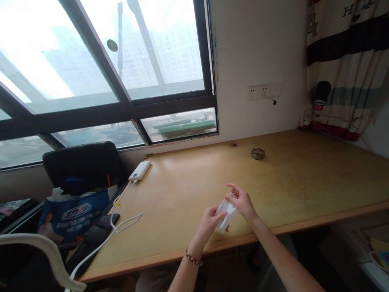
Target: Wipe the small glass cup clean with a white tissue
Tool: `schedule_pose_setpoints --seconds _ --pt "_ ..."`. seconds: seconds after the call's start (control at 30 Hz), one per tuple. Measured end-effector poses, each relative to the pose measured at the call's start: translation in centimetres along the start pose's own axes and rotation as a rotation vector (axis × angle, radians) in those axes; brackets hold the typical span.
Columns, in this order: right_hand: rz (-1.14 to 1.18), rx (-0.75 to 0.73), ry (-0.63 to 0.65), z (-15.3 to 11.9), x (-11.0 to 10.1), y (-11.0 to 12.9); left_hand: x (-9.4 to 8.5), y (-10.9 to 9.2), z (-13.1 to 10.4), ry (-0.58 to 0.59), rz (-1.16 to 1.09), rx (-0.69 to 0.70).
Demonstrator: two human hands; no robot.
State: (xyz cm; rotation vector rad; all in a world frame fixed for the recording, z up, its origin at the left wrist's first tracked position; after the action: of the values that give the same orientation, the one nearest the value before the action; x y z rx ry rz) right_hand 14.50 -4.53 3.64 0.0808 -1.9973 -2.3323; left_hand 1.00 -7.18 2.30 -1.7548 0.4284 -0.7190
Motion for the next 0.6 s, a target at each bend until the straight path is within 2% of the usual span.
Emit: schedule_pose_setpoints --seconds 0.1,0.2,0.3,0.37,0.43,0.53,0.6 --pt "-0.112 -0.05 -0.049 -0.6 -0.5 0.9 -0.1 0.6 -1.1 -0.024 -0.012 -0.026" --pt "-0.216 -0.088 -0.054 -1.0 -0.9 1.2 -0.8 1.2 -2.4 -0.105 -0.075 -0.044" --pt "-0.354 -0.125 -0.113 -0.7 -3.0 0.8 -2.1 1.6 -4.4 -0.23 -0.144 -0.031" --pt "-0.453 -0.128 -0.188 -0.1 -6.3 0.3 -3.3 1.7 -6.3 -0.341 -0.143 -0.028" --pt "-0.576 -0.102 -0.274 0.7 -10.9 -0.3 -4.9 1.9 -9.1 -0.495 -0.086 -0.035" --pt "-0.803 -0.009 -0.347 1.4 -18.0 -1.3 -8.3 2.0 -14.6 -0.755 0.084 -0.048" --pt "-0.998 0.041 -0.418 1.3 -21.1 -1.7 -11.3 1.9 -18.9 -0.986 0.261 -0.086"
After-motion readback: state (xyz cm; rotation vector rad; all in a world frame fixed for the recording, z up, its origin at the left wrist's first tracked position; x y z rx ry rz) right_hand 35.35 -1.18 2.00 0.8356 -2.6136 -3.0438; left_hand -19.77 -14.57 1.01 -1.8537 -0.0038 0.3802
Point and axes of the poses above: each hand's wrist, its own z-axis towards the middle knuckle, its own x-axis out of the palm, y = z × x, the point moved 4 cm from there along z, towards the middle knuckle, and after that the axes turned 11 degrees about y, right-handed, at the moved point
